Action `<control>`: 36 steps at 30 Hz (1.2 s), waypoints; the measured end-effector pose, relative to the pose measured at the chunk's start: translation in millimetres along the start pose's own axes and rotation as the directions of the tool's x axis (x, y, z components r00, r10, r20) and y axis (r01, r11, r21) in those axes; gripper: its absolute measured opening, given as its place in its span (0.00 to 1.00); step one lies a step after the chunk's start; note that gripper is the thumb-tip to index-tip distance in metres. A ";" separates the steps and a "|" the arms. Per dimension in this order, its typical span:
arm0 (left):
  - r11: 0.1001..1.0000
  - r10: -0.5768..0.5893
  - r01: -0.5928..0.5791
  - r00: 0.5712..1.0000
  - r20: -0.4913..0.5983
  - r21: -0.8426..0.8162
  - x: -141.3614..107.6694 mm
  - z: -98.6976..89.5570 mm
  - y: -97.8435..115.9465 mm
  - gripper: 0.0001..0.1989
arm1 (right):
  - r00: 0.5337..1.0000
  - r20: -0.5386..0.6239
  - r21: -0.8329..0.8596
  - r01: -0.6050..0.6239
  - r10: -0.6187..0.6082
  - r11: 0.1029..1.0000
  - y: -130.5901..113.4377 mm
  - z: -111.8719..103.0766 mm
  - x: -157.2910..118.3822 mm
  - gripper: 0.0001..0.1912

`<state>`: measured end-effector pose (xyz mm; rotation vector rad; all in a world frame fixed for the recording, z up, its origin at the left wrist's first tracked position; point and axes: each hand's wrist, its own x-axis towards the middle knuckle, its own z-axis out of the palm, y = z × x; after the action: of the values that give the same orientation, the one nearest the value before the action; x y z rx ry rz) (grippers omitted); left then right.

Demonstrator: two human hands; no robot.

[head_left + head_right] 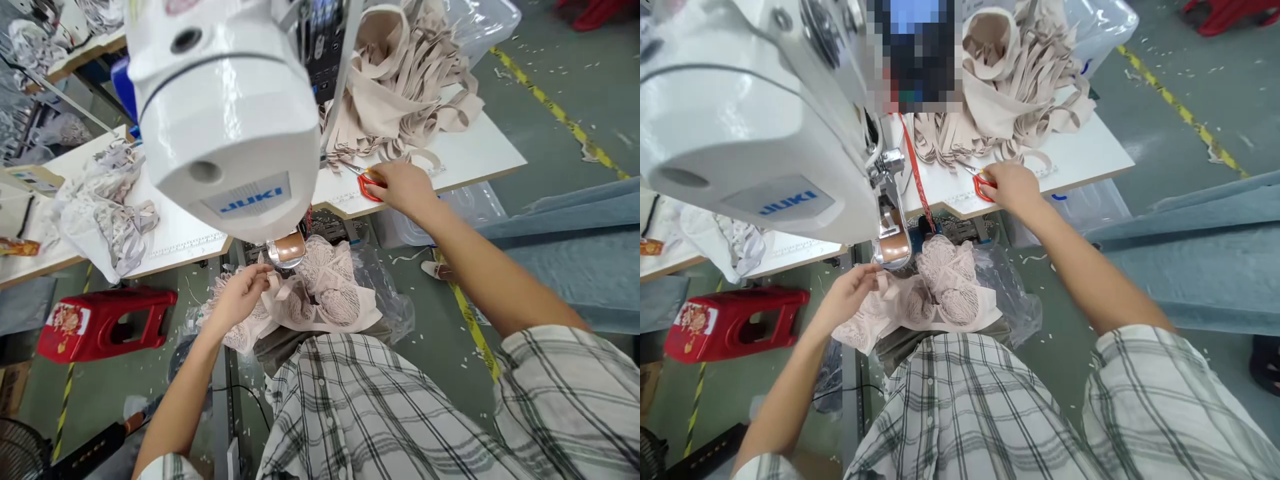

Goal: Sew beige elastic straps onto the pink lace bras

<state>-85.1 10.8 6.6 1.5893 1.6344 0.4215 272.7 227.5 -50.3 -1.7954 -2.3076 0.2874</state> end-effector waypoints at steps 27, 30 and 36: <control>0.969 0.206 -0.098 0.827 -0.522 0.227 3.4 56.0 51.9 0.15 | 0.992 0.023 0.849 0.046 -0.124 0.527 -155.1 -20.1 -70.5 0.08; 0.928 0.293 -0.114 0.811 -0.507 0.355 8.1 52.1 45.6 0.16 | 0.979 -0.008 0.779 0.135 -0.206 0.612 -156.9 -24.4 -54.6 0.07; 0.892 0.322 -0.076 0.800 -0.507 0.446 17.2 43.8 46.6 0.16 | 0.974 -0.015 0.691 0.175 -0.228 0.701 -162.2 -25.3 -37.2 0.08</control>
<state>-19.8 21.6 7.4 2.1079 2.1087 0.7734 137.8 152.9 17.2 -1.1505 -1.9996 1.0339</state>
